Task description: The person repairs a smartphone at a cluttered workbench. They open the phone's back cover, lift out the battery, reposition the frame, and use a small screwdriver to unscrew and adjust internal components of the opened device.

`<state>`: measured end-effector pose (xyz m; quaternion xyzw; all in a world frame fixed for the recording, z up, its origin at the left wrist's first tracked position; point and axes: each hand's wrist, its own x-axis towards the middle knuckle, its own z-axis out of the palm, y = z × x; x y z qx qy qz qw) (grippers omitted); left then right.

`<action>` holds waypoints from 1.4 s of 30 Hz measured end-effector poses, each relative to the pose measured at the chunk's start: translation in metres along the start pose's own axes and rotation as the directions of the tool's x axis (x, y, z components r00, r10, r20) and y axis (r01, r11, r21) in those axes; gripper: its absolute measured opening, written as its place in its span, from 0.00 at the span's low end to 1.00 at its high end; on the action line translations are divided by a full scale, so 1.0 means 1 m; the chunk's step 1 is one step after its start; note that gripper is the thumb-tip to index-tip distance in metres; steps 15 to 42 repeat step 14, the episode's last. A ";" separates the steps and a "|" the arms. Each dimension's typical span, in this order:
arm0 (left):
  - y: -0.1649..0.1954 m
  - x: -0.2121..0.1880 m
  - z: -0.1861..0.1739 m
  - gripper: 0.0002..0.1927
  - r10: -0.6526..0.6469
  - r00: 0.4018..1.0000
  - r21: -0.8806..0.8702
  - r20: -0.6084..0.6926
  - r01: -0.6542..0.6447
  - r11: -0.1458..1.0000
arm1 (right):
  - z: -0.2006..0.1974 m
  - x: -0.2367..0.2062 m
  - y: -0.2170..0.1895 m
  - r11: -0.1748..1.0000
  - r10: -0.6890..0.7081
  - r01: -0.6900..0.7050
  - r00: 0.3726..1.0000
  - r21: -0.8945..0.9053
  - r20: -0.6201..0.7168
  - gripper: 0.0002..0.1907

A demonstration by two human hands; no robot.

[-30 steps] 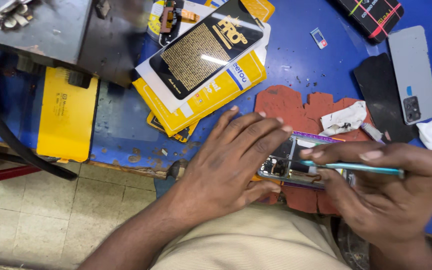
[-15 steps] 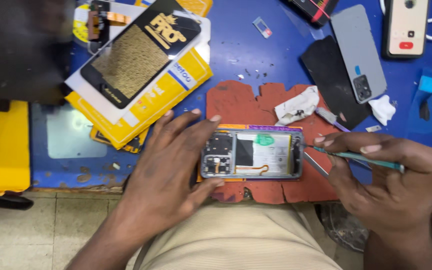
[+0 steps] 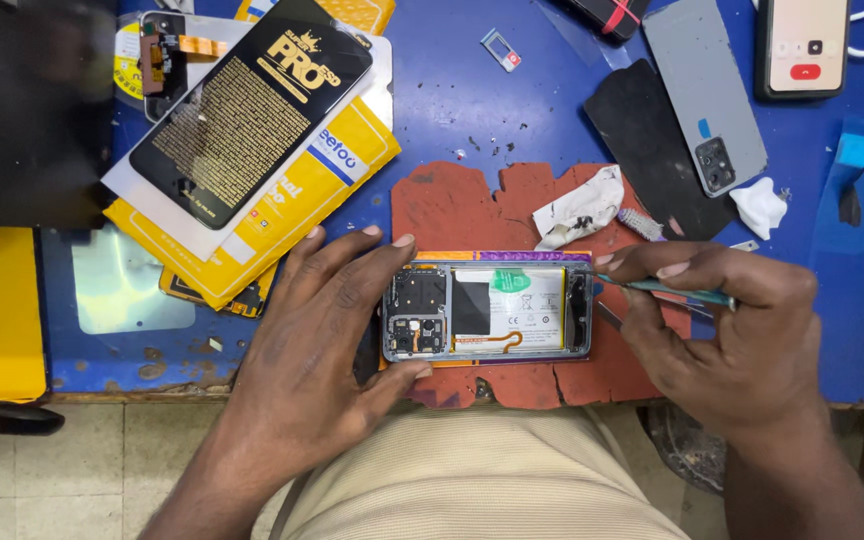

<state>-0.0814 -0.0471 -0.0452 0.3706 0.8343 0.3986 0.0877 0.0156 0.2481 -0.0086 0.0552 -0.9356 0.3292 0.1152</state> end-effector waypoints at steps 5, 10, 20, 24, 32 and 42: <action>-0.002 0.001 0.001 0.49 -0.005 1.000 -0.004 0.004 0.005 1.000 | 0.005 0.006 -0.003 0.996 -0.058 0.056 0.998 -0.062 -0.027 0.23; 0.000 0.002 0.000 0.47 -0.015 1.000 0.007 0.007 0.015 1.000 | -0.005 0.006 -0.012 0.986 0.103 -0.099 0.994 -0.133 0.021 0.20; 0.000 -0.001 -0.005 0.46 -0.026 0.999 -0.009 0.020 0.026 1.000 | -0.007 0.004 -0.005 0.960 -0.001 -0.006 1.000 -0.280 -0.025 0.20; 0.000 -0.001 -0.005 0.46 -0.026 0.999 -0.009 0.020 0.026 1.000 | -0.007 0.004 -0.005 0.960 -0.001 -0.006 1.000 -0.280 -0.025 0.20; 0.000 -0.001 -0.005 0.46 -0.026 0.999 -0.009 0.020 0.026 1.000 | -0.007 0.004 -0.005 0.960 -0.001 -0.006 1.000 -0.280 -0.025 0.20; 0.000 -0.001 -0.005 0.46 -0.026 0.999 -0.009 0.020 0.026 1.000 | -0.007 0.004 -0.005 0.960 -0.001 -0.006 1.000 -0.280 -0.025 0.20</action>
